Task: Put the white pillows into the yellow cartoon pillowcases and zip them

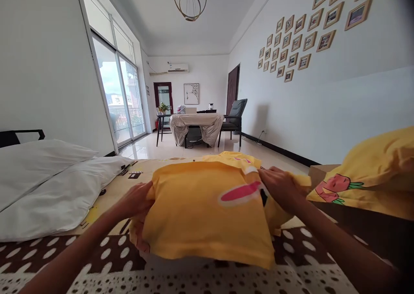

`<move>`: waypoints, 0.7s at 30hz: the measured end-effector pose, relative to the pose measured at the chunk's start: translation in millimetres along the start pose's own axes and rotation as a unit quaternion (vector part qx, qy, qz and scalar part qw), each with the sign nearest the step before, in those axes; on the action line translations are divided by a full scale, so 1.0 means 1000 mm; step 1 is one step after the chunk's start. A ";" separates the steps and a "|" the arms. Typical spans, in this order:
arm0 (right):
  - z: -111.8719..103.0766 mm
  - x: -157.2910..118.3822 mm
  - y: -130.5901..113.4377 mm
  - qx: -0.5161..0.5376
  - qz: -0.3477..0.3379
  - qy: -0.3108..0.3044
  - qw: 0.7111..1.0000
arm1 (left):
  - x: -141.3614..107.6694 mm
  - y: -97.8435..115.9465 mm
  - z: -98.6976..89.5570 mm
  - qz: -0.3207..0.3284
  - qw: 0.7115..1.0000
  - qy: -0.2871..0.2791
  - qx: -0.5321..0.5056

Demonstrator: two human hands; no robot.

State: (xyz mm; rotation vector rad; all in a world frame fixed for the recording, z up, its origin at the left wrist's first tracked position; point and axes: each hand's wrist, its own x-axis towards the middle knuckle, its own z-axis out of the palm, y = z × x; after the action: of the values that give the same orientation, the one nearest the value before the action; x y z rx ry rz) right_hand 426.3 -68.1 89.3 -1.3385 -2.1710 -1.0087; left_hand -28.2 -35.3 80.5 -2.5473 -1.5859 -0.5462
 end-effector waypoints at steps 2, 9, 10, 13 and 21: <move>-0.011 0.023 -0.026 0.017 -0.005 -0.017 1.000 | 0.008 0.028 0.010 -0.012 0.998 0.048 -0.028; -0.058 0.071 -0.066 0.043 -0.014 0.069 0.997 | 0.020 0.086 -0.045 -0.126 0.909 0.385 -0.100; -0.063 0.073 -0.064 0.035 -0.009 0.082 0.996 | 0.021 0.086 -0.057 -0.146 0.888 0.423 -0.105; -0.068 0.077 -0.043 -0.010 0.018 0.109 0.994 | 0.025 0.069 -0.090 -0.185 0.834 0.509 -0.104; -0.041 0.091 0.055 -0.100 0.143 0.198 0.964 | 0.029 -0.012 -0.102 -0.278 0.869 0.388 0.128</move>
State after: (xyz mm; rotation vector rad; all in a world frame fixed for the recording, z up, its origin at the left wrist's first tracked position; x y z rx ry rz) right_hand 431.7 -28.5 195.8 -1.3496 -1.5665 -1.2754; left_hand -53.1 -32.4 184.6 -1.3424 -1.8302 -1.1294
